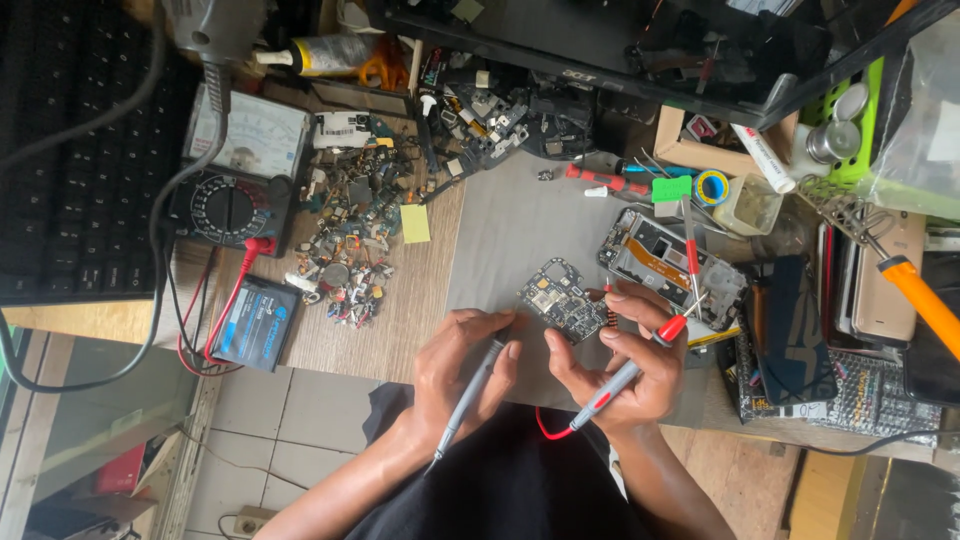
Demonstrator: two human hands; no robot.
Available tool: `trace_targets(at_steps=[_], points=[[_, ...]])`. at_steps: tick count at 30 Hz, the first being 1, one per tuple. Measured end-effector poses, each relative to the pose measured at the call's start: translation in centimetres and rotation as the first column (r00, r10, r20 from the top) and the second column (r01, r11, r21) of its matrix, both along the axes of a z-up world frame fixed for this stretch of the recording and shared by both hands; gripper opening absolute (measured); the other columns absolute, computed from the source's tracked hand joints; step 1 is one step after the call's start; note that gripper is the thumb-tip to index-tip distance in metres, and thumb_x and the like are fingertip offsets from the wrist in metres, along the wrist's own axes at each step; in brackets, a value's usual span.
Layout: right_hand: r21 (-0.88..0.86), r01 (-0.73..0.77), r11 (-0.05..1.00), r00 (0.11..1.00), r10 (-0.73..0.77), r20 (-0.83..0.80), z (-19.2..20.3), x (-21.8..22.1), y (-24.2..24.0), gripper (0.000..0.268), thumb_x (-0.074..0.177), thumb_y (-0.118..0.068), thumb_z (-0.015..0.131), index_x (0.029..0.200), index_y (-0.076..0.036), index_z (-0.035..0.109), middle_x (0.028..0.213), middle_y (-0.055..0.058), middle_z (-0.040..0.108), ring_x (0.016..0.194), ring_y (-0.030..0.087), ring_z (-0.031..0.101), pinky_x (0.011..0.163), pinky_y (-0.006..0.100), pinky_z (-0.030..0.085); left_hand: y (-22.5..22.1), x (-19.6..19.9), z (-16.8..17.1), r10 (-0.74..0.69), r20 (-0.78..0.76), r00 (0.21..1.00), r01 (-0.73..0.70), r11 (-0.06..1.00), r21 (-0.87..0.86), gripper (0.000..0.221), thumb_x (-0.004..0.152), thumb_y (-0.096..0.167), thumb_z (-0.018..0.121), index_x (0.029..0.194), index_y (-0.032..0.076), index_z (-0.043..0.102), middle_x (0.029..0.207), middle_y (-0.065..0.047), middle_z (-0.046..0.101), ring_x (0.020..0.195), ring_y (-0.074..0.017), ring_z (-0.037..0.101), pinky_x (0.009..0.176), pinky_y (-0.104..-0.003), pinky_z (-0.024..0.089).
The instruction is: Diagnosing a smartphone motherboard by testing electrical points with a multimeter.
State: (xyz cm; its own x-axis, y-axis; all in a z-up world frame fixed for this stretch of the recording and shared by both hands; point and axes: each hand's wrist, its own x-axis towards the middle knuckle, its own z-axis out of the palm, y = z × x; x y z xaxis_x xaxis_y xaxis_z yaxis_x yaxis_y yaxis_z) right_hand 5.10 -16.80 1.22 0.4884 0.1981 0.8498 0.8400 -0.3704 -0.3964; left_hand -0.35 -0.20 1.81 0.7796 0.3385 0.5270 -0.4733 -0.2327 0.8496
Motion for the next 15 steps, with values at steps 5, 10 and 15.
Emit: trace_targets(at_steps=[5,10,15], points=[[0.053,-0.02,0.998,0.996,0.024,-0.08,-0.5,-0.5,0.0,0.049,0.08,-0.016,0.088,0.11,-0.004,0.051,0.111,0.024,0.061,0.102,0.037,0.067,0.085,0.05,0.066,0.6,-0.8,-0.5,-0.102,-0.128,0.987,0.108,0.993,0.04,0.028,0.094,0.011,0.071,0.114,-0.008,0.069,0.088,-0.018,0.074,0.078,-0.0308,0.071,0.071,-0.038,0.06],[0.083,-0.054,0.995,0.945,0.078,-0.317,-1.1,-1.6,-0.2,0.054,0.077,-0.014,0.09,0.11,-0.005,0.048,0.106,0.022,0.06,0.1,0.031,0.069,0.095,0.044,0.061,1.2,-0.5,1.6,-0.202,-0.127,0.971,0.215,0.972,0.097,0.032,0.104,0.012,0.06,0.13,-0.007,0.061,0.107,-0.017,0.074,0.082,-0.0263,0.066,0.084,-0.036,0.055],[0.395,-0.139,0.908,0.796,0.34,-0.501,0.6,-1.0,1.1,0.049,0.084,-0.027,0.079,0.111,-0.009,0.042,0.115,0.024,0.058,0.111,0.035,0.069,0.1,0.047,0.064,1.8,0.0,2.7,-0.282,0.015,0.959,0.259,0.898,0.355,0.03,0.108,0.008,0.053,0.136,0.001,0.06,0.127,-0.019,0.073,0.092,-0.0258,0.074,0.088,-0.04,0.057]])
